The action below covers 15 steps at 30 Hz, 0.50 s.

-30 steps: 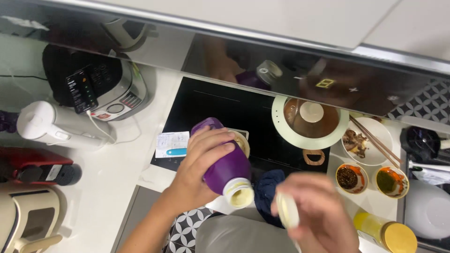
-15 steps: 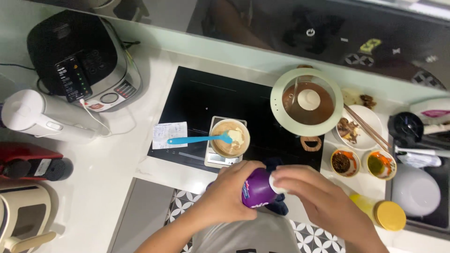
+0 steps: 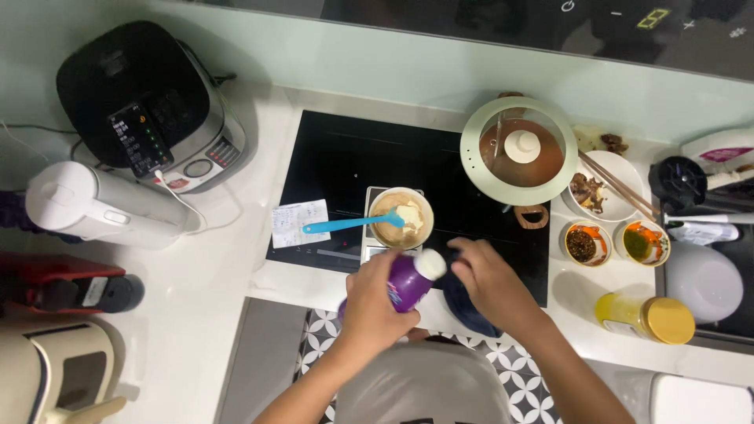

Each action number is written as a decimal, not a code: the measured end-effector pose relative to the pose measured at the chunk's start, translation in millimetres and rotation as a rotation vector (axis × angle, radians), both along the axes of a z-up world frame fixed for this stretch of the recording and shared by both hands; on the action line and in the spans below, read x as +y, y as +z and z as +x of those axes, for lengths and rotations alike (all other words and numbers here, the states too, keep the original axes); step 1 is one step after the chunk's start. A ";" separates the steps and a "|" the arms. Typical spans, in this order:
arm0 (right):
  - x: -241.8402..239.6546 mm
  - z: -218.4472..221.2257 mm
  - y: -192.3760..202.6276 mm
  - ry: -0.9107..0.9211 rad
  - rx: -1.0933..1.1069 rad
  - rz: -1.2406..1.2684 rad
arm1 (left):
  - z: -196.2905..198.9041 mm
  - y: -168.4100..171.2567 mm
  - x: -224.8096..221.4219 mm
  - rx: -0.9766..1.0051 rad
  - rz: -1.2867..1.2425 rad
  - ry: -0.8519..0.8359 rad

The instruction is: Mixing ingredients in a bowl while using a digital scale and a spatula.

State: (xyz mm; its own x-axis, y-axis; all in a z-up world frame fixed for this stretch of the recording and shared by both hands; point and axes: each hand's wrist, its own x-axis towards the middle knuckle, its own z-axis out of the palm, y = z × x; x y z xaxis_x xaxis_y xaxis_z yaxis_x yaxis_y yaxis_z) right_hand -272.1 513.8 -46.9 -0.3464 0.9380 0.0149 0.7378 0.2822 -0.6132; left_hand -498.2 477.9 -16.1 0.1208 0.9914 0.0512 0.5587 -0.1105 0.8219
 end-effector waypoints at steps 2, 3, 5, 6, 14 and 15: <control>-6.0 2.2 -43.0 -0.128 -0.278 -0.059 | -20.3 -2.4 3.8 -0.196 -0.124 0.003; -8.6 3.9 -64.8 -0.251 -0.558 -0.119 | -29.7 -3.8 5.9 -0.395 -0.254 0.016; -21.3 16.3 -119.0 -0.307 -0.414 -0.225 | -36.6 -12.3 5.0 -0.596 -0.383 -0.004; -28.5 24.0 -146.4 -0.359 -0.270 -0.330 | -38.1 -16.4 5.6 -0.797 -0.516 -0.024; -58.4 53.2 -175.6 -0.317 -0.055 -0.060 | 37.7 -20.1 -15.7 -1.197 -0.698 -0.328; -63.3 55.2 -150.0 -0.312 -0.002 -0.112 | 54.6 -21.4 -21.8 -1.244 -0.721 -0.364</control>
